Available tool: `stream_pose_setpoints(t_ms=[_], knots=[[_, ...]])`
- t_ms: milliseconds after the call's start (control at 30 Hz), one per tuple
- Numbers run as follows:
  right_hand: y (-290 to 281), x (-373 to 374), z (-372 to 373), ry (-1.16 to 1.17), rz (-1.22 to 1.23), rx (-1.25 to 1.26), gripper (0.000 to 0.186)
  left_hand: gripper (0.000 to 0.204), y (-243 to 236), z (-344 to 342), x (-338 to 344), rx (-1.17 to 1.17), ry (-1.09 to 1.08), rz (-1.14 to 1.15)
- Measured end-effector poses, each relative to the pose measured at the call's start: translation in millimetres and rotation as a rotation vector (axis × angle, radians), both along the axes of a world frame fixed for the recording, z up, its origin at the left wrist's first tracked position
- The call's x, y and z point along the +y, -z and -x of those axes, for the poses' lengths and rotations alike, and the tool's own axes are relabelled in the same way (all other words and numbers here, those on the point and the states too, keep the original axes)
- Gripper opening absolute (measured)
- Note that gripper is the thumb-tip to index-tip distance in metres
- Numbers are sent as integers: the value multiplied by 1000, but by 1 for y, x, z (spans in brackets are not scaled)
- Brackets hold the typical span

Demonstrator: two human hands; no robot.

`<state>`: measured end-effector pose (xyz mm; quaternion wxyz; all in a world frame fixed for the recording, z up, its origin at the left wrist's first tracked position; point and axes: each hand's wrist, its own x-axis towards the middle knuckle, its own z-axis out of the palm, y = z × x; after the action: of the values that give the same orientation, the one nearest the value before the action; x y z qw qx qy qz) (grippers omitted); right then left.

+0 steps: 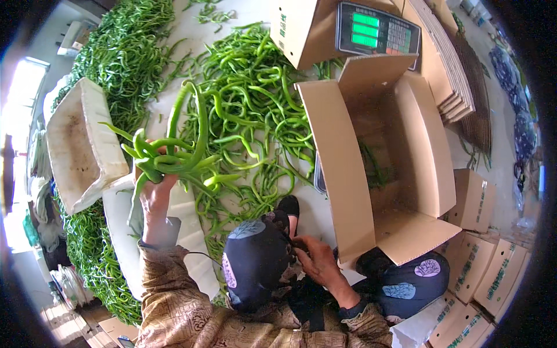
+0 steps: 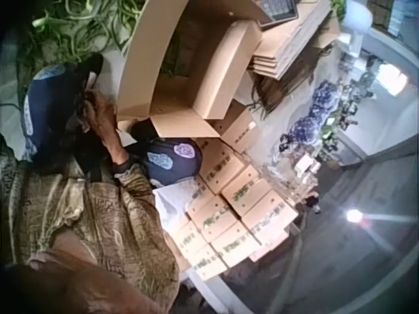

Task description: Packing green chili peppers into boxes, weighing them on a scale, and sealing the boxes with tape.

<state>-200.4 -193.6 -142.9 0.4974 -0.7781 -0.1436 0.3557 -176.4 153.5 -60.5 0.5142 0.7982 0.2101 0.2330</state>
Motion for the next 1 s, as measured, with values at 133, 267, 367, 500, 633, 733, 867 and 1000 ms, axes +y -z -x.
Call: stream_pose_setpoints(t_ms=[133, 267, 367, 500, 633, 733, 867, 1000], knots=[[-10, 2, 2, 43, -57, 14, 25, 51, -6, 6, 19, -222, 51, 449], [-36, 6, -1, 83, -106, 26, 24, 58, -17, 1, 15, -360, 97, 733], [-58, 9, -6, 114, -130, -31, 23, 55, -24, -3, 19, -395, 60, 873], [-81, 9, -13, 149, -266, -42, 20, 37, -39, -12, 25, -496, 137, 899], [-102, 17, -26, 169, -329, -150, 25, 31, -55, -20, 23, -540, 209, 921], [-117, 49, -42, 88, -302, -538, 34, 30, -62, -22, 21, -583, 199, 933], [-93, 87, -54, 143, -245, -774, 31, 28, -68, -24, -6, -483, 61, 1004], [-113, 87, -50, 236, -463, -298, 24, 25, -60, -24, -24, -456, -22, 1067]])
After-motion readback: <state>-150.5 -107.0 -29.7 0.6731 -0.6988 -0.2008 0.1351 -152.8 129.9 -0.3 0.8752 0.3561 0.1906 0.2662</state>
